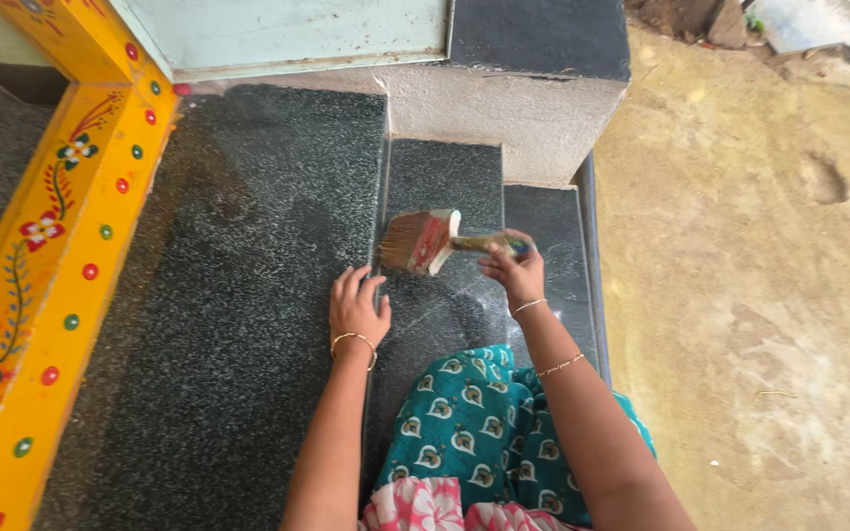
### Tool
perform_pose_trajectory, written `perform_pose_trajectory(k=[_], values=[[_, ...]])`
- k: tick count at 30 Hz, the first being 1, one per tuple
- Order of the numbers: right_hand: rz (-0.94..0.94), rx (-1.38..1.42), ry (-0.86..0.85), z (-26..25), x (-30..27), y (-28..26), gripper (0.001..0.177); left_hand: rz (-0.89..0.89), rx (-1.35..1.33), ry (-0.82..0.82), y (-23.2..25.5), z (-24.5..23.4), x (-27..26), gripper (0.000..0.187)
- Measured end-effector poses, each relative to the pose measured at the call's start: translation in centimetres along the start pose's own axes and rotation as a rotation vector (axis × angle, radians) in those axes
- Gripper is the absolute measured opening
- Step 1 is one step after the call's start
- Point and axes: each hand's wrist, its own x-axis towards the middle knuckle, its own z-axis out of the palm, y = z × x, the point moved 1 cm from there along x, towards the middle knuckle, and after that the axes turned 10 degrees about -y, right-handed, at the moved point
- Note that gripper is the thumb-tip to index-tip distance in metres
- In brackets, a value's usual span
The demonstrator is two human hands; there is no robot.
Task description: The person sweeps dust off the steps using a paintbrush.
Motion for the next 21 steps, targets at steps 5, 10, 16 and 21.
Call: perform_pose_trajectory(k=[5, 10, 16, 21], values=[[-0.029, -0.004, -0.075, 3.1, -0.5, 0.4, 0.04, 0.002, 0.017, -0.015, 0.2, -0.1, 0.2, 0.032], [0.013, -0.162, -0.149, 4.9, -0.7, 0.7, 0.032, -0.024, 0.091, -0.086, 0.5, -0.6, 0.5, 0.039], [-0.162, -0.512, -0.053, 4.5, -1.1, -2.0, 0.022, -0.078, 0.122, -0.152, 0.5, -0.6, 0.4, 0.045], [-0.426, -1.055, 0.139, 0.9, -1.9, -6.3, 0.029, -0.081, 0.127, -0.154, 0.5, -0.5, 0.4, 0.044]])
